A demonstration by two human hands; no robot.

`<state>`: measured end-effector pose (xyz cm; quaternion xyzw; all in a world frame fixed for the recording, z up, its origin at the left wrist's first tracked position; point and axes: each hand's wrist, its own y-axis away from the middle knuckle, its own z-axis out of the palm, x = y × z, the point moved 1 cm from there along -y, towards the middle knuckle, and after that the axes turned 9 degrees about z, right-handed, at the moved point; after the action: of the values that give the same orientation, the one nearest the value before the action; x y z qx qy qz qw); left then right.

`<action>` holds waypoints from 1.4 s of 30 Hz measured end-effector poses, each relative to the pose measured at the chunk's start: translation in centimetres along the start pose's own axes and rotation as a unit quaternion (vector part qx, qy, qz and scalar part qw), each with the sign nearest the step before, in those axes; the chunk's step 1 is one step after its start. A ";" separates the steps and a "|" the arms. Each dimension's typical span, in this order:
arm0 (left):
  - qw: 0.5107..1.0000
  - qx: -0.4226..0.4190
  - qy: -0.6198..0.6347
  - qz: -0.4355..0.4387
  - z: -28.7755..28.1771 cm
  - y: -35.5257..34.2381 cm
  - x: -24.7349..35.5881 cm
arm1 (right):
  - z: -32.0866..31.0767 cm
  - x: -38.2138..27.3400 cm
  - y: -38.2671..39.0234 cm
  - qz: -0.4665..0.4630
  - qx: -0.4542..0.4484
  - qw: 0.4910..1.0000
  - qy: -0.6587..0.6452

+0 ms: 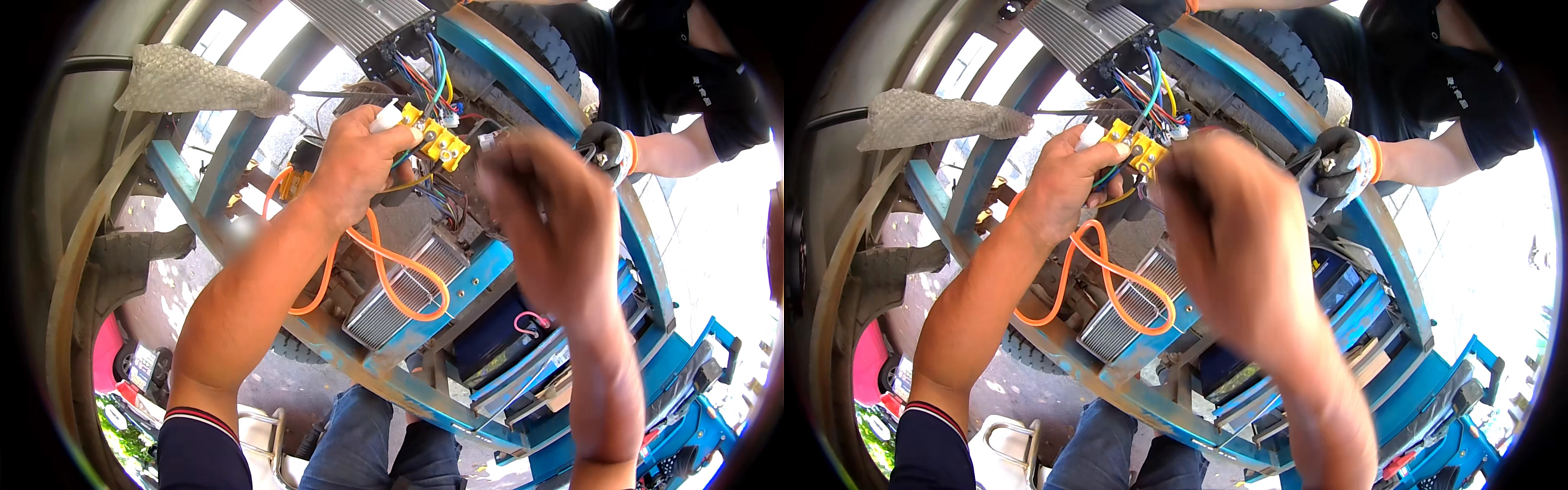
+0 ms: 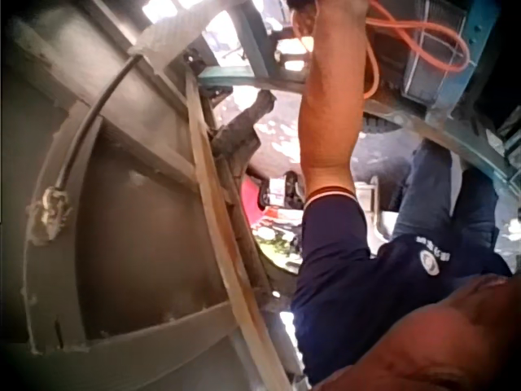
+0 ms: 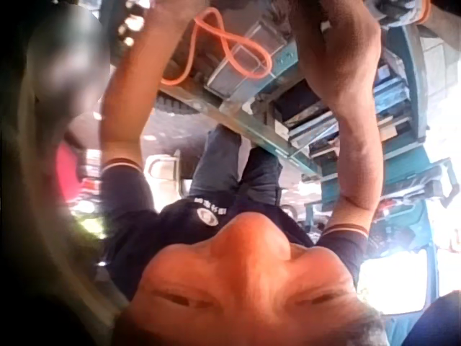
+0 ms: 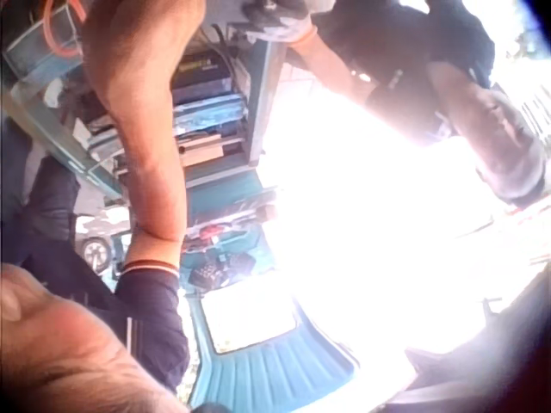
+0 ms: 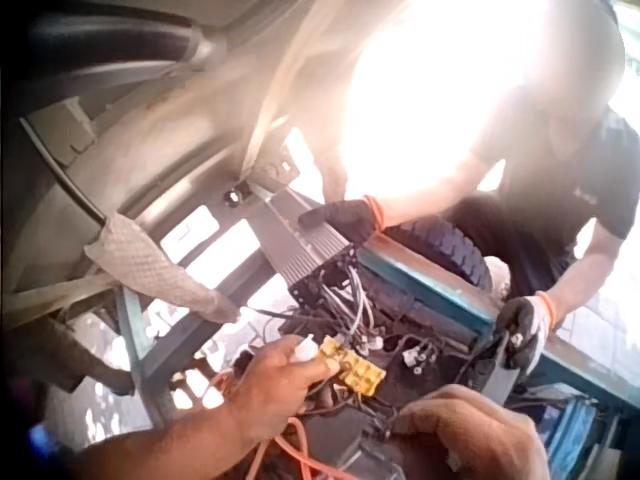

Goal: The person connects wires to a yellow terminal block and a silver heatsink component inside the frame of a blue three-wheeled vehicle. They then pick up an orange cylindrical component with wires and connect it to the terminal block, securing the connections.

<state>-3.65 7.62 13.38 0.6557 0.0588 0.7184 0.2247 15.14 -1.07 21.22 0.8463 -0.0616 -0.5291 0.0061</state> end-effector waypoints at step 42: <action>0.998 -0.046 -0.018 -0.024 0.6 0.0 -0.3 | 4.8 3.7 -7.9 -0.096 -0.061 0.949 0.295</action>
<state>-3.03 7.35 13.15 0.6558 0.0375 0.7028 0.2730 13.18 6.57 15.17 0.9646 0.0570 -0.2563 0.0250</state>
